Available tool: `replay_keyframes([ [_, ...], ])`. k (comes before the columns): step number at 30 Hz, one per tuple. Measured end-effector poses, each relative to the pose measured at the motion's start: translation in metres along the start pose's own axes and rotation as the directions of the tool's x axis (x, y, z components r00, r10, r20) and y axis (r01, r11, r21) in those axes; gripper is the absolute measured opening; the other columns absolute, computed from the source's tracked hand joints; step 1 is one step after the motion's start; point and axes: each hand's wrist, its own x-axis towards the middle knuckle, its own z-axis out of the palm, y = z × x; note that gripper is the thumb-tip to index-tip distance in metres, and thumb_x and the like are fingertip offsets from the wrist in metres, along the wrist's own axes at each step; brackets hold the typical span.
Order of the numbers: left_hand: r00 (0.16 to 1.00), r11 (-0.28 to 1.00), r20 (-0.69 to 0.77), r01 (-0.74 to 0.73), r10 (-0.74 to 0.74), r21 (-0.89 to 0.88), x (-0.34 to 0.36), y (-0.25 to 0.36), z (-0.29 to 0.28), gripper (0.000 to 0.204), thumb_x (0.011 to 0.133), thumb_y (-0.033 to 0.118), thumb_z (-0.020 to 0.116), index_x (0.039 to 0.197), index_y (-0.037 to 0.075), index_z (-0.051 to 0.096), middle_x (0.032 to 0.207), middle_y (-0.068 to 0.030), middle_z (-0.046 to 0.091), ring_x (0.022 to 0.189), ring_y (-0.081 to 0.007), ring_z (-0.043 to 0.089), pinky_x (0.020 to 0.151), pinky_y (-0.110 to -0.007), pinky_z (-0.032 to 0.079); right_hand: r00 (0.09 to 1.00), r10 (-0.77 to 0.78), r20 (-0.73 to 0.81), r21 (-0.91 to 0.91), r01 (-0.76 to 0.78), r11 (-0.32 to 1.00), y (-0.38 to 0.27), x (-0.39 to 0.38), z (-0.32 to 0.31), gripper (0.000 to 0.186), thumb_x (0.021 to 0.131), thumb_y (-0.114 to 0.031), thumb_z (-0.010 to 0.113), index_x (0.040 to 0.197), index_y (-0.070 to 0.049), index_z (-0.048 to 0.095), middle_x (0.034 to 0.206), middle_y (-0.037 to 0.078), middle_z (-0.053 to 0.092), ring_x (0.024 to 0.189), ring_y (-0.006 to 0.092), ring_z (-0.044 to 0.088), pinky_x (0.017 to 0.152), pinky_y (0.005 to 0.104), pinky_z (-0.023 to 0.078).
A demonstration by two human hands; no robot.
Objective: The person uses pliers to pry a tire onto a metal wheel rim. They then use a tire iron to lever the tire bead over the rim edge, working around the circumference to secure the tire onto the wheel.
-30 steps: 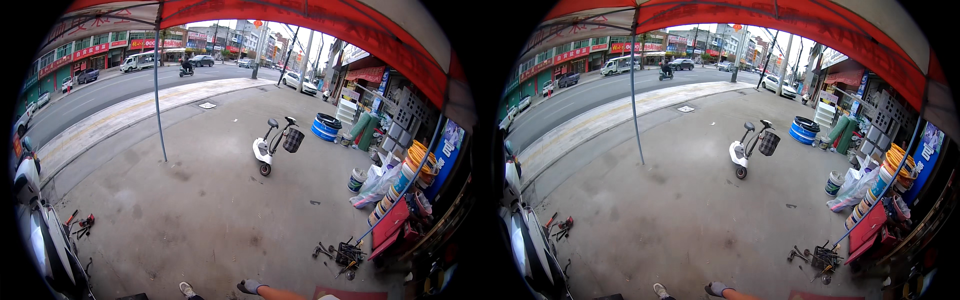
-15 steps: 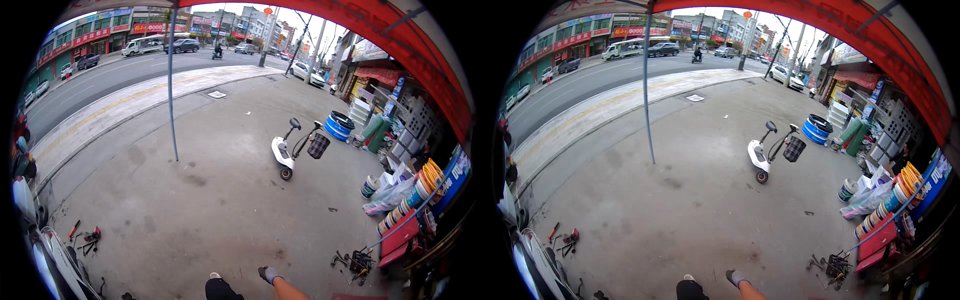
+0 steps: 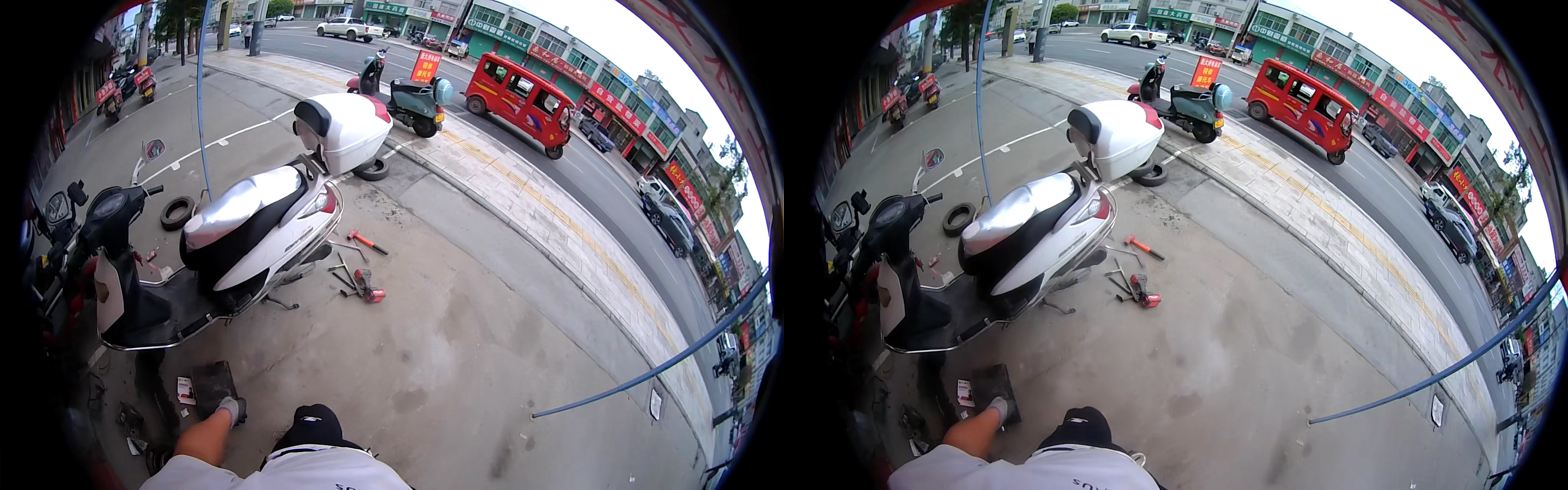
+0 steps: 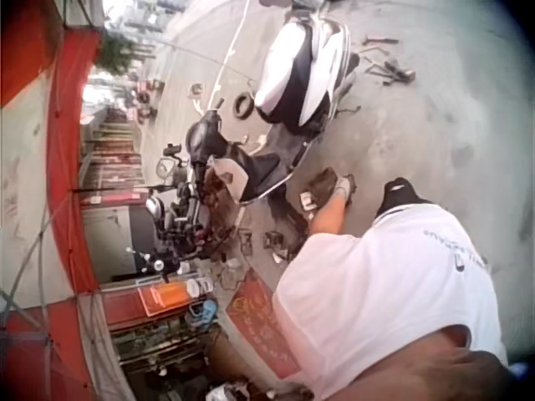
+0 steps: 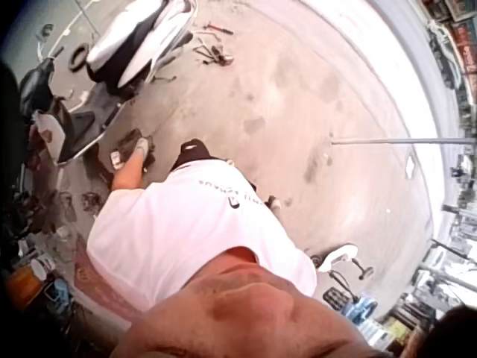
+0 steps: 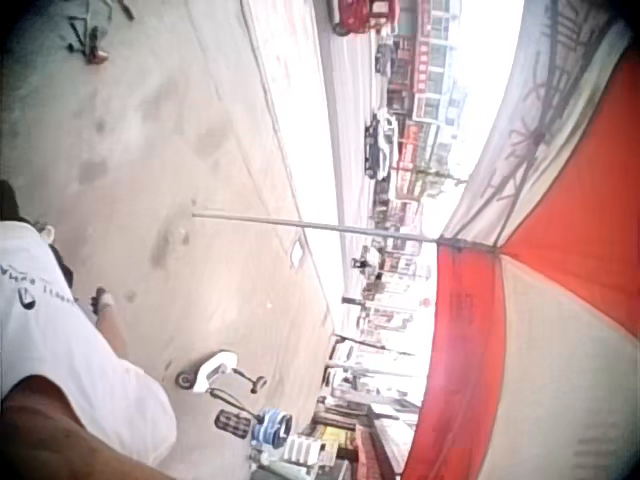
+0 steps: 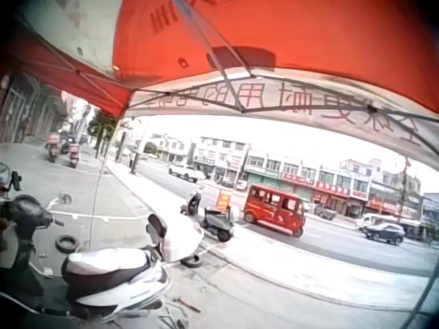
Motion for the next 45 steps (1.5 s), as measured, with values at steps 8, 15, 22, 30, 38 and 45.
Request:
replay_keyframes([
  [8,0.873,0.856,0.130,0.487,-0.471,-0.174,0.024,-0.050,0.105,0.044,0.093,0.038,0.043,0.121,0.007,0.056,0.111,-0.0172,0.064,0.096,-0.0337,0.064,0.076,-0.044,0.049,0.844,-0.469,-0.261,0.103,0.507,0.855,-0.424,-0.009,-0.075,0.044,0.092,-0.034,0.041,0.125,-0.006,0.046,0.120,0.020,0.061,0.089,0.0310,0.060,0.071,0.0464,0.045],
  [15,0.989,0.963,-0.098,-0.132,0.111,-0.234,0.093,0.421,0.104,0.040,0.092,0.032,0.043,0.111,0.002,0.060,0.097,-0.0142,0.069,0.080,-0.0246,0.066,0.065,-0.036,0.049,0.842,-0.507,-0.184,-0.426,0.396,0.813,-0.569,0.072,-0.006,0.029,0.087,-0.028,0.050,0.108,-0.008,0.051,0.085,0.012,0.064,0.065,0.0229,0.057,0.053,0.0393,0.043],
  [22,0.384,0.539,-0.638,-0.840,0.667,0.058,0.085,0.703,-0.037,0.028,0.088,0.014,0.061,0.112,0.000,0.060,0.114,-0.0178,0.063,0.106,-0.0287,0.060,0.090,-0.036,0.049,0.982,-0.058,-0.179,-0.341,-0.006,0.940,-0.736,0.107,0.059,0.043,0.091,-0.033,0.040,0.126,-0.008,0.045,0.120,0.016,0.061,0.100,0.0378,0.059,0.084,0.0536,0.045],
  [30,0.268,0.794,-0.797,-0.476,0.541,0.379,0.164,0.738,-0.097,0.044,0.088,0.002,0.062,0.129,-0.005,0.048,0.128,-0.0194,0.056,0.116,-0.0313,0.055,0.099,-0.042,0.044,0.777,-0.616,-0.131,-0.846,0.236,0.478,-0.937,0.308,0.312,0.037,0.087,-0.031,0.057,0.104,0.001,0.067,0.104,0.025,0.068,0.105,0.0401,0.064,0.085,0.0431,0.053],
  [38,0.067,0.918,-0.934,0.176,0.350,0.357,0.155,0.709,-0.093,0.054,0.093,0.031,0.052,0.141,0.007,0.040,0.140,-0.0148,0.045,0.121,-0.0332,0.051,0.100,-0.050,0.041,0.696,-0.493,0.522,-0.831,0.546,-0.108,-1.135,0.459,0.758,0.036,0.093,-0.027,0.049,0.119,-0.003,0.057,0.119,0.019,0.063,0.114,0.0347,0.060,0.093,0.0459,0.049],
  [45,0.031,0.914,-0.970,0.329,0.242,0.239,0.168,0.735,-0.079,0.046,0.095,0.023,0.052,0.137,0.006,0.044,0.135,-0.0136,0.049,0.118,-0.0299,0.053,0.098,-0.046,0.043,0.314,-0.511,0.800,-0.592,0.548,-0.591,-1.087,0.524,0.922,0.034,0.092,-0.013,0.048,0.124,-0.006,0.056,0.112,0.016,0.065,0.107,0.0330,0.061,0.086,0.0439,0.052],
])
